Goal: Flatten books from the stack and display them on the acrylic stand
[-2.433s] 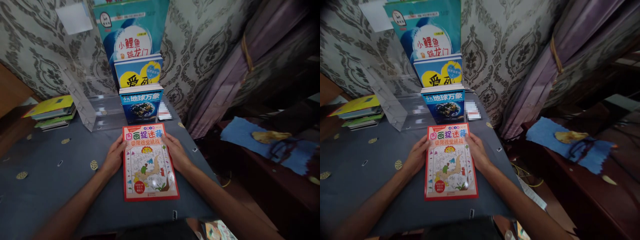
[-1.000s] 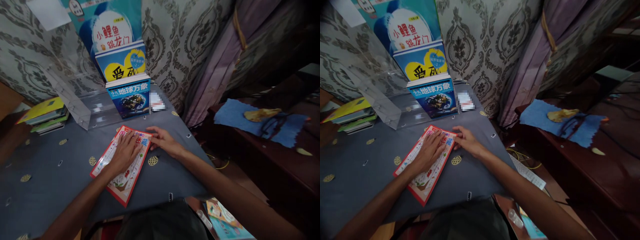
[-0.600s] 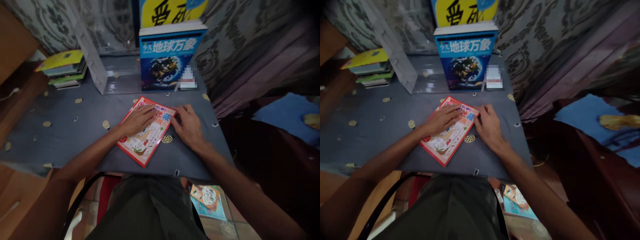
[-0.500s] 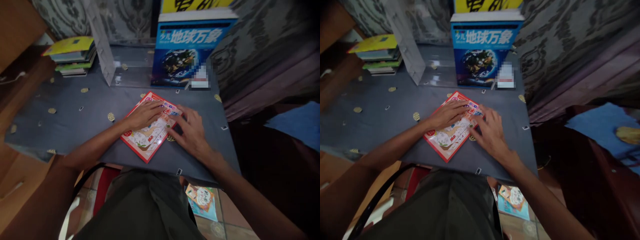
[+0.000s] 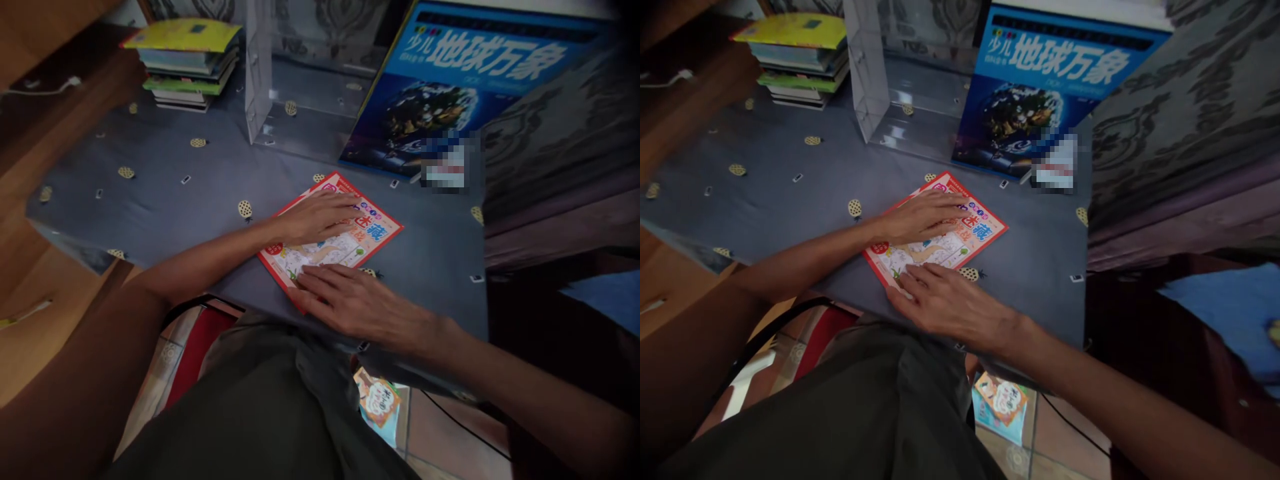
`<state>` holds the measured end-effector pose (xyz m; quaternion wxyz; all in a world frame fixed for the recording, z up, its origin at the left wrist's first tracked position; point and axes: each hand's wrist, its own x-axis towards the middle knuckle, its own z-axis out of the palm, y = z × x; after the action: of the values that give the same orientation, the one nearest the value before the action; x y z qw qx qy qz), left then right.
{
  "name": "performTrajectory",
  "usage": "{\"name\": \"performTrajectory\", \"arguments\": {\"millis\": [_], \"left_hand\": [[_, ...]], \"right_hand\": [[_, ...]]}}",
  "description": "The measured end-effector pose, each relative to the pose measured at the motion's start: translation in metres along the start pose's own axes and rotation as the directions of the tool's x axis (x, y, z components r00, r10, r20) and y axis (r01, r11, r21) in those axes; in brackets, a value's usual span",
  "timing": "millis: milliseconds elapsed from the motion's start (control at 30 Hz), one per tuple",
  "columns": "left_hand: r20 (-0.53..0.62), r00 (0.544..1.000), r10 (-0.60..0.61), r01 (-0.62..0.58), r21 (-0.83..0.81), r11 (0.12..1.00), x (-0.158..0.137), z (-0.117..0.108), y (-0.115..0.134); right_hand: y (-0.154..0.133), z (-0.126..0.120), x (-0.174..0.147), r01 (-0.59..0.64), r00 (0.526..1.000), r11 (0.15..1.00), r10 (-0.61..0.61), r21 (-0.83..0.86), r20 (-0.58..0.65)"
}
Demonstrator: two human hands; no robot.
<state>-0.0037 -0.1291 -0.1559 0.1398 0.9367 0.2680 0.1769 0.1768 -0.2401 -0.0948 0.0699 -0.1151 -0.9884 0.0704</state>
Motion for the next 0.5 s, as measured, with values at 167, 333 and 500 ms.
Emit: {"name": "performTrajectory", "arguments": {"millis": [167, 333, 500], "left_hand": [[0.006, 1.0, -0.008, 0.008, -0.003, 1.0, -0.001, -0.002, 0.004], [0.032, 0.999, -0.017, 0.018, -0.023, 1.0, -0.002, -0.003, 0.004], [0.058, 0.998, -0.019, 0.021, -0.029, 0.999, -0.001, -0.003, 0.003]], "right_hand": [[0.005, 0.007, -0.006, -0.029, 0.983, 0.969, 0.072, 0.246, -0.168], [0.012, 0.023, -0.006, -0.116, 0.916, 0.769, 0.327, 0.629, -0.232], [0.02, 0.028, -0.001, -0.107, 0.928, 0.633, 0.34, 0.766, -0.151]]}}
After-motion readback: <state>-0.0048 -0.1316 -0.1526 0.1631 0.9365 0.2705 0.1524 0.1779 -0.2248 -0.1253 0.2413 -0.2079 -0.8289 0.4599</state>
